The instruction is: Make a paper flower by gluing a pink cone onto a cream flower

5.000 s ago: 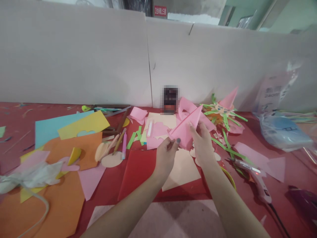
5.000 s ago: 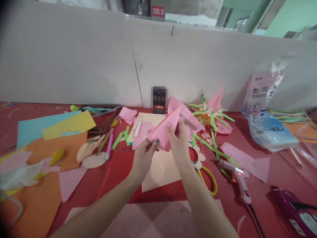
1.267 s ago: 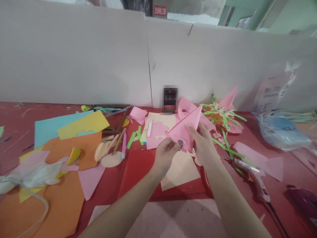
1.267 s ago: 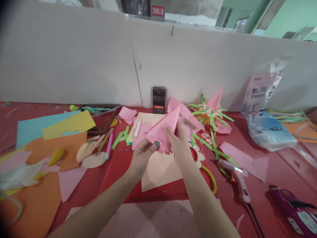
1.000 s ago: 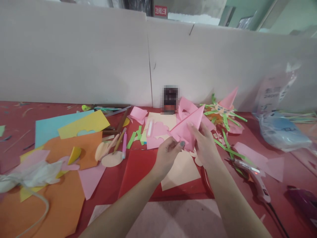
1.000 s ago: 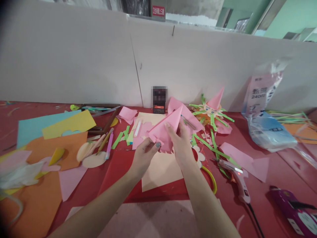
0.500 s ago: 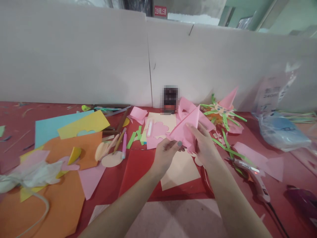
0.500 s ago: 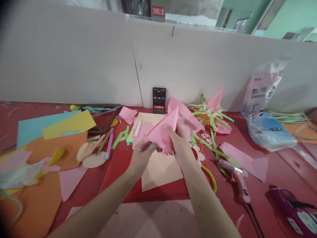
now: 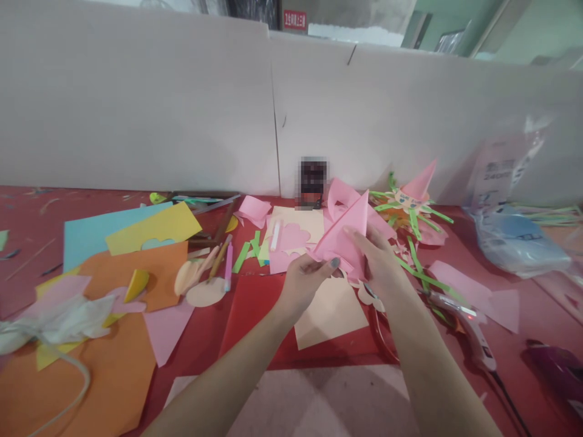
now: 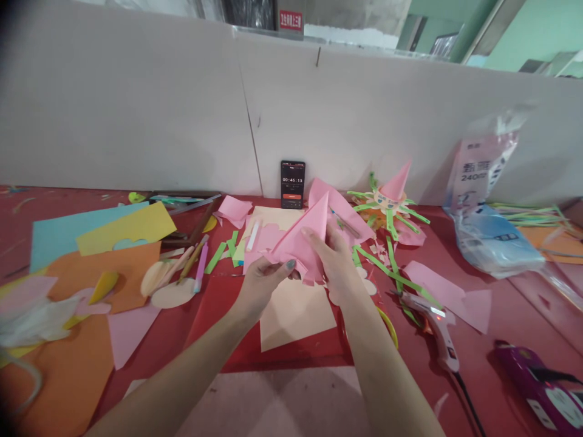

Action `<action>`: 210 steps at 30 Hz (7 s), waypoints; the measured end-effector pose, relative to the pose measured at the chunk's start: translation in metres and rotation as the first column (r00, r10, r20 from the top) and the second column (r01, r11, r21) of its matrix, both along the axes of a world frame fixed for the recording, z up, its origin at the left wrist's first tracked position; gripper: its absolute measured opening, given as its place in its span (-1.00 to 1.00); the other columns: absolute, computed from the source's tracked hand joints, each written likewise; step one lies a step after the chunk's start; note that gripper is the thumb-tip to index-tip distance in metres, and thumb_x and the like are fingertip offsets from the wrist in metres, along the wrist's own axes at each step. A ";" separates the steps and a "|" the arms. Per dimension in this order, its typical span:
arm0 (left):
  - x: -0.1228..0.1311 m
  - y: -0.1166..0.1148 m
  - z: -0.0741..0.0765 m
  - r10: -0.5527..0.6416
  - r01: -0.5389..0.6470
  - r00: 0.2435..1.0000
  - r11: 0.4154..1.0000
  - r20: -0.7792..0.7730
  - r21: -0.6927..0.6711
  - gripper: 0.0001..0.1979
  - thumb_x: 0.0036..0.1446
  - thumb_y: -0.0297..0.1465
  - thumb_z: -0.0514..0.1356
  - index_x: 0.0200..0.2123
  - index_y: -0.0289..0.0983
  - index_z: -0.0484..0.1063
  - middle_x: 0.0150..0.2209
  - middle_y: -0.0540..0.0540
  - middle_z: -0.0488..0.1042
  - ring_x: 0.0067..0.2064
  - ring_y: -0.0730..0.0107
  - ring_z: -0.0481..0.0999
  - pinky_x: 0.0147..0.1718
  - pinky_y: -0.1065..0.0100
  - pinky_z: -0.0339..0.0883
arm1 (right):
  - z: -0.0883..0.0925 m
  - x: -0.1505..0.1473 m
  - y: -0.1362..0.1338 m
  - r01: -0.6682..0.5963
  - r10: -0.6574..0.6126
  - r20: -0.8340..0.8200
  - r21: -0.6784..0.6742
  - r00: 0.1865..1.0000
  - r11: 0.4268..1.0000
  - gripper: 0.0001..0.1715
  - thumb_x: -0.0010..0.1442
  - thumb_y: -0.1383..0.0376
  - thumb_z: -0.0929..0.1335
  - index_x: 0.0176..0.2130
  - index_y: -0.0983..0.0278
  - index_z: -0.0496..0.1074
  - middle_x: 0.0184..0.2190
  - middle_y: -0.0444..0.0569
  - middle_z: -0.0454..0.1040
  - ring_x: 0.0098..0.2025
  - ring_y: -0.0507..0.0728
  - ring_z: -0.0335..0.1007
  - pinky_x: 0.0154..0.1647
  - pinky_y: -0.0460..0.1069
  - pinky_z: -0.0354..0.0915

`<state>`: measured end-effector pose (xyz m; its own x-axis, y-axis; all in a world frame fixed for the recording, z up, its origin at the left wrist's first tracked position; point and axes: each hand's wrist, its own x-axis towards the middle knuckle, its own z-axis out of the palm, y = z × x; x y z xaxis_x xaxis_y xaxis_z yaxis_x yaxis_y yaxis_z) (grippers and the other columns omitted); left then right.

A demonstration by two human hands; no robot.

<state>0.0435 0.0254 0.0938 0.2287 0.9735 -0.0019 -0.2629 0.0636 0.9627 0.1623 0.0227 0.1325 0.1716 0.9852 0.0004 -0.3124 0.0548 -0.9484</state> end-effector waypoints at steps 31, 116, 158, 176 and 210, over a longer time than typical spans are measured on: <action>-0.001 -0.001 -0.005 0.095 -0.096 0.995 0.992 0.014 0.079 -0.63 0.05 -0.08 0.09 -0.49 -0.29 0.37 -0.54 -0.04 0.42 -0.49 0.47 0.40 -0.43 0.39 0.29 | -0.010 0.001 0.004 -0.005 0.003 0.014 0.082 1.000 0.997 -0.70 0.01 0.11 0.36 -0.24 0.18 0.35 -0.40 -0.13 0.44 -0.39 0.07 0.37 -0.50 -0.06 0.29; 0.000 0.000 -0.002 0.082 -0.088 0.990 0.995 0.111 0.048 -0.78 -0.09 -0.32 0.28 -0.32 -0.24 0.46 -0.31 -0.03 0.47 -0.28 0.47 0.40 -0.28 0.43 0.28 | 0.002 -0.008 -0.004 0.039 -0.047 0.133 0.063 0.990 0.997 -0.67 -0.01 0.12 0.39 -0.23 0.18 0.33 -0.42 -0.17 0.40 -0.60 -0.06 0.21 -0.71 -0.13 0.16; -0.002 -0.002 0.002 0.045 -0.048 0.996 0.998 0.078 0.030 -0.73 -0.02 -0.27 0.24 -0.57 -0.28 0.25 -0.58 0.09 0.27 -0.51 0.61 0.28 -0.45 0.51 0.21 | -0.005 0.006 0.000 -0.038 0.034 0.108 0.036 0.994 0.999 -0.60 -0.09 0.12 0.43 -0.22 0.16 0.38 -0.35 -0.11 0.45 -0.42 0.05 0.35 -0.61 -0.11 0.28; -0.002 -0.001 -0.003 -0.093 0.073 0.978 0.991 0.188 0.108 -0.76 0.00 -0.20 0.21 -0.42 -0.25 0.30 -0.53 0.06 0.30 -0.49 0.55 0.35 -0.44 0.44 0.24 | -0.009 0.013 0.003 -0.070 0.071 -0.001 0.045 0.998 0.997 -0.70 0.00 0.10 0.39 -0.28 0.20 0.39 -0.29 -0.08 0.47 -0.31 0.10 0.40 -0.42 -0.04 0.35; -0.002 -0.002 -0.006 -0.065 0.053 0.977 0.997 0.205 0.062 -0.68 0.05 -0.09 0.11 -0.39 -0.25 0.34 -0.48 0.01 0.32 -0.46 0.50 0.36 -0.47 0.42 0.24 | -0.005 0.030 0.003 -0.106 0.099 0.121 0.049 0.988 0.993 -0.61 0.01 0.08 0.38 -0.15 0.16 0.39 -0.16 -0.07 0.46 -0.14 0.13 0.39 -0.20 0.01 0.34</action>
